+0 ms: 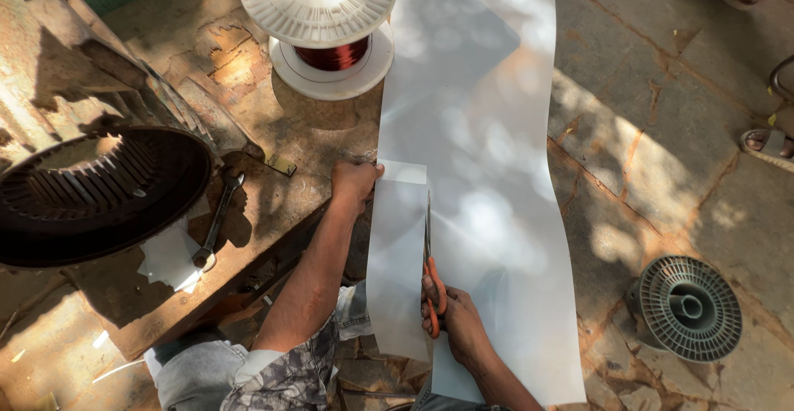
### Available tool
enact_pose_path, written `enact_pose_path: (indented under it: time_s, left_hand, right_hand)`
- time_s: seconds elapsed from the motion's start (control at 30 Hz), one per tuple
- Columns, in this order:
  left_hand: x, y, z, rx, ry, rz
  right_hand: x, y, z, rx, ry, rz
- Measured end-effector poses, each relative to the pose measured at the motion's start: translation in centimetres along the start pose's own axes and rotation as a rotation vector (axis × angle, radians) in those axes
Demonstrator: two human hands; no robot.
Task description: The person cuts a long strip from a large white sheet of paper using scissors. The person holds the paper with one hand and uses the scissors with the other to make a straight cut along the length of the sheet.
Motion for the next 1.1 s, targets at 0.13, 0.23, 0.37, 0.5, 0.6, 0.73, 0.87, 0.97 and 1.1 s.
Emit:
enact_pose_path:
  time_s: [0.13, 0.23, 0.37, 0.5, 0.6, 0.73, 0.87, 0.97, 1.1]
  left_hand:
    - [0.5, 0.0, -0.2, -0.107, -0.032, 0.059]
    - [0.4, 0.0, -0.2, -0.112, -0.034, 0.060]
    - [0.0, 0.2, -0.4, -0.110, -0.024, 0.045]
    - [-0.6, 0.2, -0.6, -0.048, -0.066, 0.003]
    - [-1.2, 0.3, -0.9, -0.069, -0.074, -0.012]
    - [-2.1, 0.2, -1.5, -0.007, -0.095, -0.012]
    - [-2.6, 0.2, -1.6, 0.007, -0.091, -0.015]
    - [-2.4, 0.2, -1.5, -0.024, -0.082, -0.013]
    - [-2.0, 0.5, -1.3, -0.073, -0.065, -0.015]
  right_hand:
    - [0.0, -0.3, -0.3, -0.008, -0.049, 0.008]
    - [-0.1, -0.4, -0.2, -0.010, -0.046, 0.009]
    - [-0.1, -0.3, -0.2, 0.006, -0.051, 0.025]
    - [0.0, -0.3, -0.3, -0.001, -0.048, 0.010]
    - [0.1, -0.3, -0.4, -0.001, -0.049, 0.002]
    - [0.1, -0.3, -0.5, 0.003, -0.050, 0.004]
    - [0.0, -0.4, -0.5, 0.008, -0.043, 0.007]
    - [-0.1, -0.3, -0.4, 0.003, -0.051, 0.004]
    - [-0.2, -0.4, -0.2, 0.017, -0.036, 0.008]
Point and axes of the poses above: each hand's wrist, its own x-axis towards the middle knuckle, its own y-axis out of the palm, z = x × y, the point moved 1 cm from there along x, towards the middle knuckle, and after that the axes turned 7 degrees about -x, right-handed, at the moved point
